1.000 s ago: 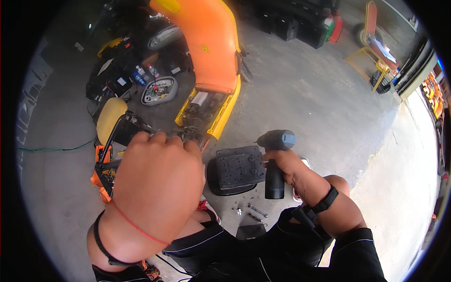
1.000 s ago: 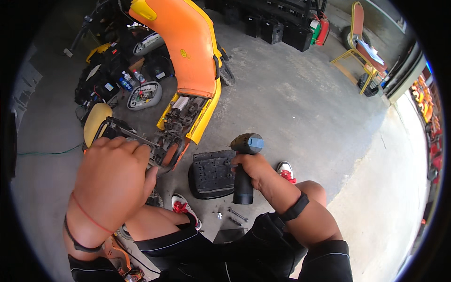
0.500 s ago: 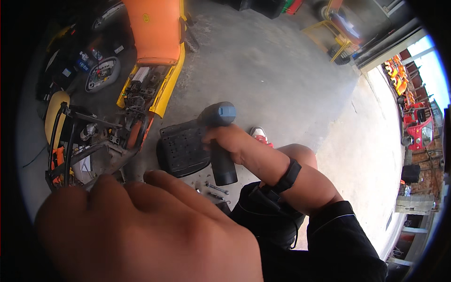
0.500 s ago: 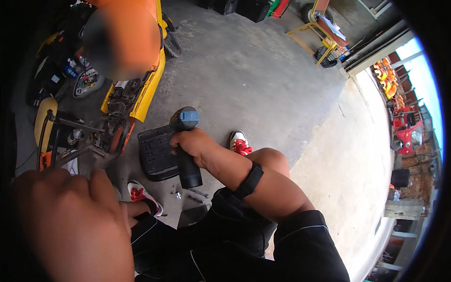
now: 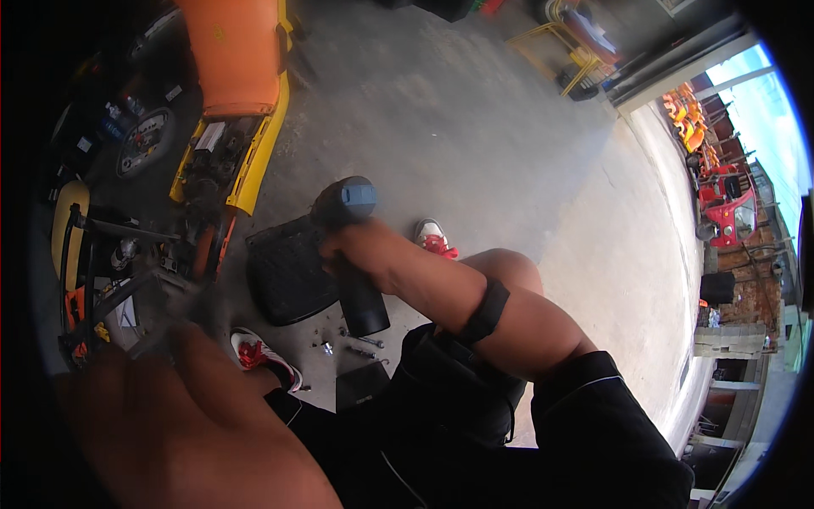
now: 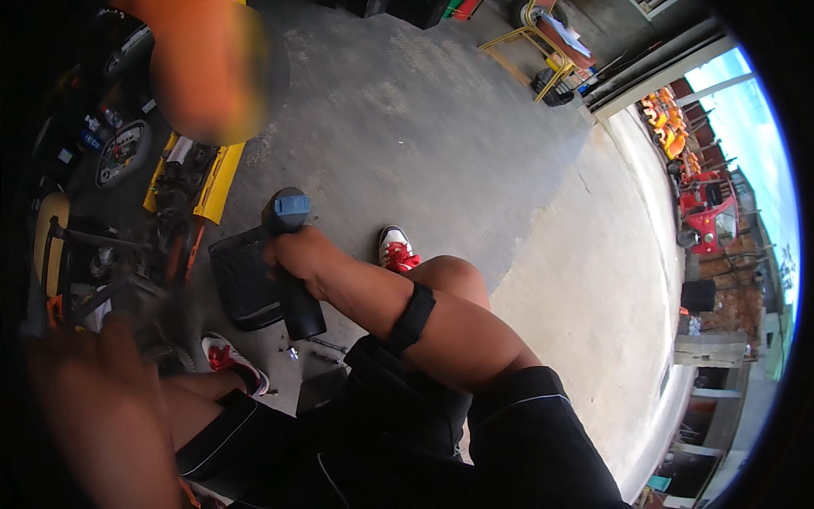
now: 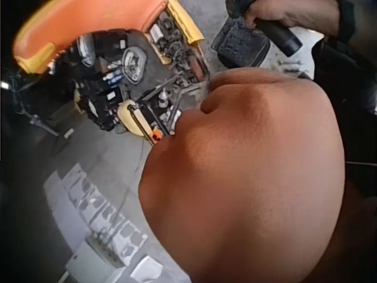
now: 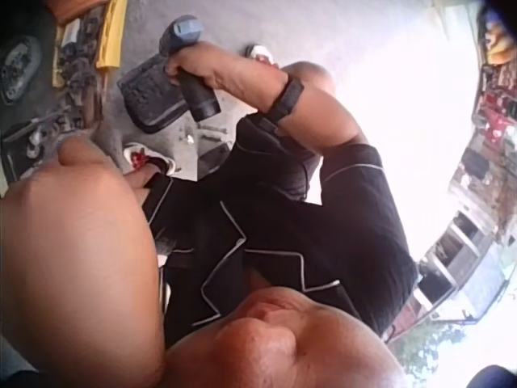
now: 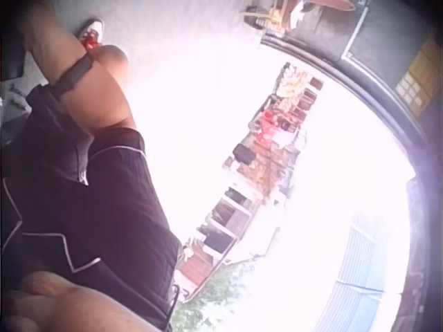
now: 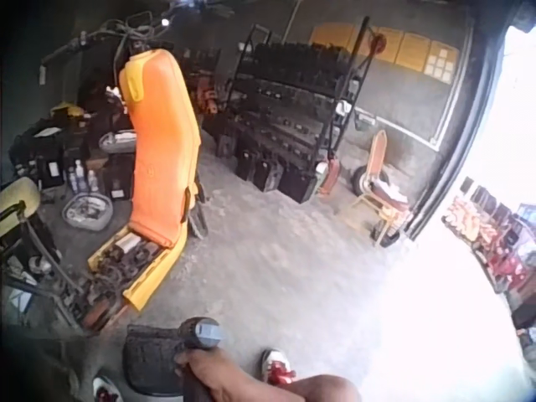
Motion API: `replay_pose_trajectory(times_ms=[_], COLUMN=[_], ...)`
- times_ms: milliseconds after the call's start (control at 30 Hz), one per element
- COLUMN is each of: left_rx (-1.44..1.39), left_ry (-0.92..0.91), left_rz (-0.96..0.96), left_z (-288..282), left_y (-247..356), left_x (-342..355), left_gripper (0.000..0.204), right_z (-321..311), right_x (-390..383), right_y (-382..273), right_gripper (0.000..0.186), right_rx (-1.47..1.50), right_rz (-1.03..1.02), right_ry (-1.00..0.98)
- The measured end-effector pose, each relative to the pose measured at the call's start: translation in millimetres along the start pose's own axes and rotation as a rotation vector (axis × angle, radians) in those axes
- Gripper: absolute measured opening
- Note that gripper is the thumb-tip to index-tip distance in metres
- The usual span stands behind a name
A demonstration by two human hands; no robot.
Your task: Using a drill to modify or repair a plastic storage compartment from a motorcycle.
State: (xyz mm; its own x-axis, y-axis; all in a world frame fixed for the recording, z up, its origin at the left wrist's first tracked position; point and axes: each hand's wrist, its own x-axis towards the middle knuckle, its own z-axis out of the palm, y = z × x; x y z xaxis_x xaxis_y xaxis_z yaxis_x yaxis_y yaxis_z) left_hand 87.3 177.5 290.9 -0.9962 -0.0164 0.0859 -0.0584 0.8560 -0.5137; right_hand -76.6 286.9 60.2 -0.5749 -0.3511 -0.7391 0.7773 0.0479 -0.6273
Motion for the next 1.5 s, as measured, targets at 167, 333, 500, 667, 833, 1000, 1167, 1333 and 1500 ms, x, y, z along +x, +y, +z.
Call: replay_pose_trajectory(times_ms=[167,333,500,667,833,1000,1167,1333,1500], left_rx=[0.025,0.056,-0.031,-0.356,-0.461,-0.474,-0.748,-0.935,-0.960], left_ry=[0.039,0.095,0.052,-0.025,-0.355,-0.416,-0.312,-0.461,-0.527], left_rz=[-0.001,-0.008,0.014,0.109,0.045,0.061,0.100,0.033,0.002], left_z=[8,14,19,14,-10,-8,136,175,229], left_y=[-6,-14,-21,-29,-60,-72,-60,-44,-17], left_x=[-9,-18,-25,-19,-23,-16,26,32,51], left_gripper=[0.029,0.032,0.041,0.023,0.029,0.033,0.030,0.037,0.043], right_z=[1,0,-2,5,-1,4,-4,0,-10], right_x=[-1,-2,-5,-7,-7,-12,-2,2,0], right_y=[-3,-2,-2,-4,-6,-14,-5,0,4], right_gripper=[0.017,0.016,0.015,0.017,0.021,0.019,0.023,0.037,0.041], right_rx=[-0.014,-0.024,-0.013,-0.022,-0.044,-0.112,-0.027,-0.202,-0.260], right_rz=[-0.005,-0.024,-0.015,0.003,0.016,0.038,-0.002,-0.064,-0.180], right_ry=[-0.022,-0.048,-0.048,-0.039,-0.064,0.016,-0.009,0.044,0.050])
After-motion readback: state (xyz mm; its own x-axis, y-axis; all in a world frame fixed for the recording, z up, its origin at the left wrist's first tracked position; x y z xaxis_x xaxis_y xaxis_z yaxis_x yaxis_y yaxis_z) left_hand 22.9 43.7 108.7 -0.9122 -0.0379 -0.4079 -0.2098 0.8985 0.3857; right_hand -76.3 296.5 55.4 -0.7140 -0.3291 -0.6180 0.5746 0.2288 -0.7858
